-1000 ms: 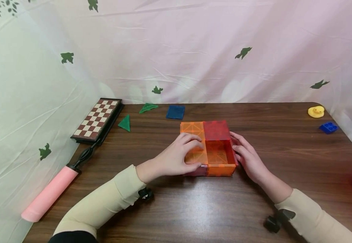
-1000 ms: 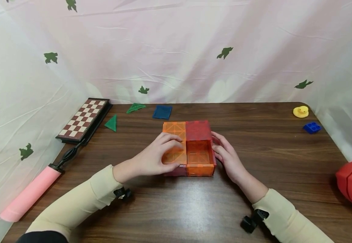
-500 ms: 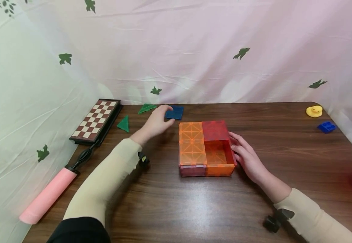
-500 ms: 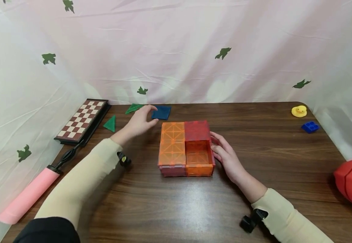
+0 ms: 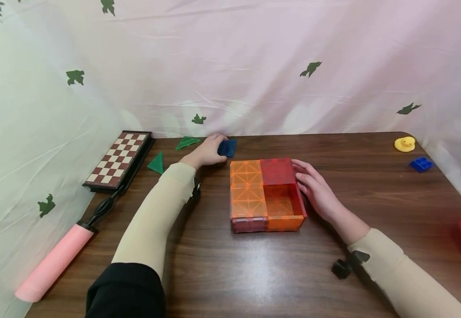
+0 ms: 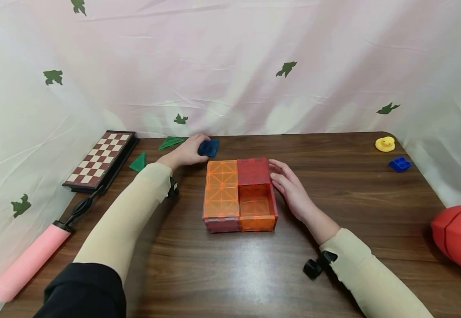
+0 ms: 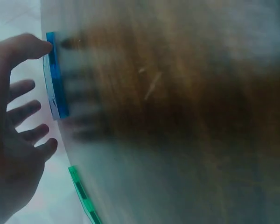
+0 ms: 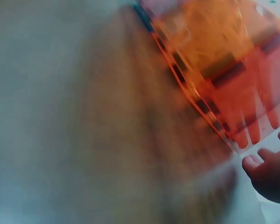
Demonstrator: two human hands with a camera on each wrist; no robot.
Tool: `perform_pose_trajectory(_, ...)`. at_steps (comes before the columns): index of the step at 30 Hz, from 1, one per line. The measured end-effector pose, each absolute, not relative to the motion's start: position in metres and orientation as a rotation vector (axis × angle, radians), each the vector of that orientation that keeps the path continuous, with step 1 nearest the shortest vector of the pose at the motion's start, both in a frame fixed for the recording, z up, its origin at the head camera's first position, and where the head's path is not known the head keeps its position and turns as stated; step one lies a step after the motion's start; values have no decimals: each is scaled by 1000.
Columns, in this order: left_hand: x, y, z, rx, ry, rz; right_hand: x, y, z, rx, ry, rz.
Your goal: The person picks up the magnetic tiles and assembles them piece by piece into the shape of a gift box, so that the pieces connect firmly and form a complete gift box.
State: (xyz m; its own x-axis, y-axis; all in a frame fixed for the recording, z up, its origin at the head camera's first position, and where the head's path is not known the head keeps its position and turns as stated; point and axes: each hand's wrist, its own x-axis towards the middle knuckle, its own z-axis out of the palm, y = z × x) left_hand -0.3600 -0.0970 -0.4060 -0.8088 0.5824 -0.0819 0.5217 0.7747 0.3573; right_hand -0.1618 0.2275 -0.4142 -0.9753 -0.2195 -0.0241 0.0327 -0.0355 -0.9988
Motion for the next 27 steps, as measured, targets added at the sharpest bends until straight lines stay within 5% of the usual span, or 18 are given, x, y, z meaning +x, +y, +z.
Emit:
perform_pose_trajectory(17, -358, -97, -408, 919, 2729, 359, -184, 228, -423, -232, 1908, -2145)
perform_pose_trajectory(27, -346, -107, -399, 840, 2815, 525, -193, 245, -425, -627, 1980, -1979)
